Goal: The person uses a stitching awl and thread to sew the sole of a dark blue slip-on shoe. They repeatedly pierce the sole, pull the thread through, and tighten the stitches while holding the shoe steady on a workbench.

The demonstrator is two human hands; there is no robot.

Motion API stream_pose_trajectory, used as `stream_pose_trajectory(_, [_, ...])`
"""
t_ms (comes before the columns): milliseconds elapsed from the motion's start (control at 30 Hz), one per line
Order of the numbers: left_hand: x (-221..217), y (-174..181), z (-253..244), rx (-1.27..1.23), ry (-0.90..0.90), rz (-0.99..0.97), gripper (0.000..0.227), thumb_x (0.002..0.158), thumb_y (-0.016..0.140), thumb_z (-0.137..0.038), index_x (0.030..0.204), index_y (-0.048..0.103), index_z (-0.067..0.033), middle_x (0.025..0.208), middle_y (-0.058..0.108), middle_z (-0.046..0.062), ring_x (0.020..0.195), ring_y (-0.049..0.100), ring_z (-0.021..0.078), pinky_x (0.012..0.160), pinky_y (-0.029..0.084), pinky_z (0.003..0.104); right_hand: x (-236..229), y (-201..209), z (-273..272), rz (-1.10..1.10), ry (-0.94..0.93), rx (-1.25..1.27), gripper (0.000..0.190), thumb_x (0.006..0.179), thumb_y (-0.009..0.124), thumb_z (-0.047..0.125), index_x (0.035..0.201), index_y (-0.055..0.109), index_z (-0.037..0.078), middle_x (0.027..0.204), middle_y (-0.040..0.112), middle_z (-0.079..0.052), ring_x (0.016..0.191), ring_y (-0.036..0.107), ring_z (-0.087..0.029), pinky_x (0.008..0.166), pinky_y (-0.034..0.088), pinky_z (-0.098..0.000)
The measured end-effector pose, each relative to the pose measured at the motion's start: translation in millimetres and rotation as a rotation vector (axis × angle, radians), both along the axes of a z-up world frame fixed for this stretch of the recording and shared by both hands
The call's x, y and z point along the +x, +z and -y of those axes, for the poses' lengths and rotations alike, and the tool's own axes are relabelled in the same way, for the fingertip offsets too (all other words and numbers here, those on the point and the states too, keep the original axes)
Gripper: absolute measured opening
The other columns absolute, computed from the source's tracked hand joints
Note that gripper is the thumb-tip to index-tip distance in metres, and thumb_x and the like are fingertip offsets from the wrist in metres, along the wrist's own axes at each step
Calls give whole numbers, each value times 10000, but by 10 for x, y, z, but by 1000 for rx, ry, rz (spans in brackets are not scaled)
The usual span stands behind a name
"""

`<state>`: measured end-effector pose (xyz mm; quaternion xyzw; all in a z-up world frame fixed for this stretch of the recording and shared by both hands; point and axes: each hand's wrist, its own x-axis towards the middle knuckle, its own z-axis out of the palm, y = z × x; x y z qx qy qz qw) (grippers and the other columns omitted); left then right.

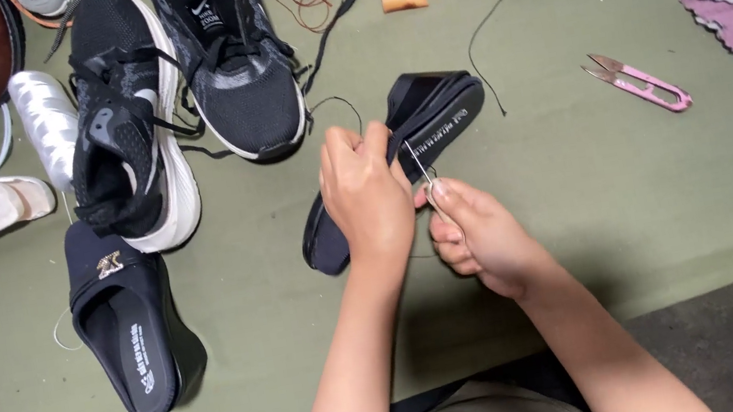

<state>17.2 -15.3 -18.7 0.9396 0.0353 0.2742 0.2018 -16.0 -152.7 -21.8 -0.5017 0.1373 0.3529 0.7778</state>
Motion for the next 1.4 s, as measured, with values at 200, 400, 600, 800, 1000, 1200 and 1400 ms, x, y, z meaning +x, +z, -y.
stream_pose_trajectory(200, [1,55,14,-12,-11,34,249,825,687,63,844,512,-113,853,323,-5,715,497,273,648,438,375,-106,-19,-57,524,210,-1070,318,1078,458,485,1193,529,197,783,678,-247,796,705,-486,724,543,-568])
stream_pose_trajectory(400, [39,1,11,-13,-7,54,258,809,729,36,844,524,-116,859,337,-3,721,519,263,656,452,378,-151,55,-66,782,137,-1210,320,1092,494,412,1191,551,114,770,674,-211,715,714,-448,670,572,-559])
stream_pose_trajectory(600, [111,19,-47,25,-10,45,249,795,768,-74,824,532,-146,889,377,23,780,559,304,661,472,419,-14,138,-76,-26,-85,78,283,1101,430,393,1156,534,135,654,263,80,428,299,-11,268,235,-117])
stream_pose_trajectory(800, [68,-34,28,-5,6,45,285,822,777,-32,863,514,-133,896,330,-22,807,557,291,730,483,387,-238,191,-170,708,203,-1381,319,1112,393,439,1254,486,169,815,628,-187,725,699,-475,679,582,-600])
stream_pose_trajectory(1000, [63,26,15,19,-14,70,294,810,772,-41,849,498,-139,887,314,-15,783,548,295,684,482,385,-124,114,-122,130,-69,-241,228,1118,370,323,1147,522,155,662,245,77,413,246,-37,279,235,-163])
stream_pose_trajectory(1200, [82,119,-37,80,39,41,363,673,734,119,893,541,-95,862,389,72,751,464,306,621,448,449,-232,147,-22,336,-23,-335,206,1076,484,279,1051,575,96,622,317,28,547,294,-78,451,287,-250])
stream_pose_trajectory(1400, [171,181,-300,-131,-46,-117,249,813,827,-75,854,583,-92,786,496,82,780,651,367,694,537,480,-64,150,90,815,163,-1253,272,1067,534,391,1317,574,291,892,624,-89,881,680,-349,773,541,-494])
